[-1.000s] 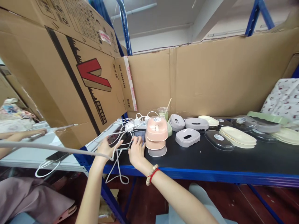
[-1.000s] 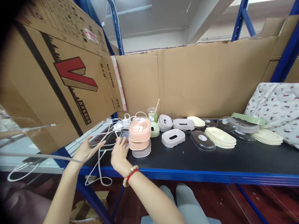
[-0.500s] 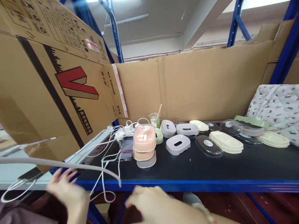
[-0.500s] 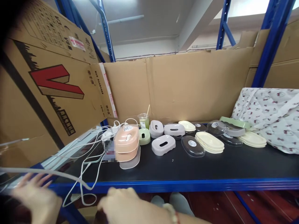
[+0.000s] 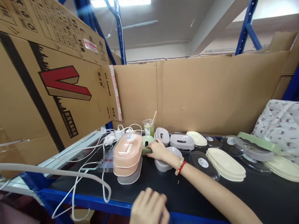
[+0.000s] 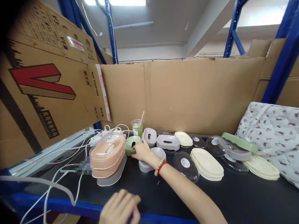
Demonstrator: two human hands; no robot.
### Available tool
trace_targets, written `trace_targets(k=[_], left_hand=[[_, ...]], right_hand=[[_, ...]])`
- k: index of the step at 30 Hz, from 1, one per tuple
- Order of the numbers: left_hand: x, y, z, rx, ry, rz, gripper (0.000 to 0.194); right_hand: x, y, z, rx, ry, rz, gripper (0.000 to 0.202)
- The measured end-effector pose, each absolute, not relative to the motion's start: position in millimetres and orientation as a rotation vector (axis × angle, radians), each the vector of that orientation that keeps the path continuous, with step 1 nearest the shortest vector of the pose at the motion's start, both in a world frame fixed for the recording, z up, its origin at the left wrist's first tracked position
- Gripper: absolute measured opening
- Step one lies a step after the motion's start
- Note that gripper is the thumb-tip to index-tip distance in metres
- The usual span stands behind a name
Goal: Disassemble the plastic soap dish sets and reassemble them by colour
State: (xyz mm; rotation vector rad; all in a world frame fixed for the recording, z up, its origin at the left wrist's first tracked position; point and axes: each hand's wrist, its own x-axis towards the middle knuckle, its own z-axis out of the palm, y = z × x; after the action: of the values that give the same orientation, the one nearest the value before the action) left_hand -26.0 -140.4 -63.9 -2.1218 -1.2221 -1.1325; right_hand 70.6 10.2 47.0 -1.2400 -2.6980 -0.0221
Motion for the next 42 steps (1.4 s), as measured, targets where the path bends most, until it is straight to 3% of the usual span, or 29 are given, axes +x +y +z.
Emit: trace_targets(k=[6,12,22,26,30,34,38,42], left_hand=[[-53.3,-134.1,-54.8,-1.8,-1.628,-1.032,0.025],[-48.7,-130.5,-55.1,-1.779,-1.746,-1.025,0.033],[-42.2,-118.4,-43.8,-1.816,-2.169,-0.991,0.038],[-35.1,-114.0,-34.6,-1.965,-2.265,-1.378,0.038],[-13.1,-92.4,-1.4,-2.03,-2.479,-2.279,0.06],[12.7,-56.5,45.6,-1.959,-2.58,-2.999,0.064],[30.2,-31.4,66.6,-1.839,-2.449,-3.163,0.064],[40.0,-22.9,51.8,-1.653,-2.496,-3.014,0.065]], right_hand=[[71.0,6.7,49.8,-1.294,-2.699,-0.061,0.023],[79.5,-12.0,51.4,-1.241,-2.645,-0.065,0.011],[93.4,-12.1,53.5,-1.292,-2.539,0.094,0.014],[117.5,-26.2,49.4,-1.201,-2.333,0.287,0.025],[146.9,-32.5,37.1,-0.918,-2.102,0.268,0.022],[166.4,-19.3,35.2,-0.67,-1.979,0.096,0.024],[172.1,-1.1,38.2,-0.64,-1.9,0.058,0.023],[173.9,12.8,36.0,-0.711,-1.815,0.071,0.017]])
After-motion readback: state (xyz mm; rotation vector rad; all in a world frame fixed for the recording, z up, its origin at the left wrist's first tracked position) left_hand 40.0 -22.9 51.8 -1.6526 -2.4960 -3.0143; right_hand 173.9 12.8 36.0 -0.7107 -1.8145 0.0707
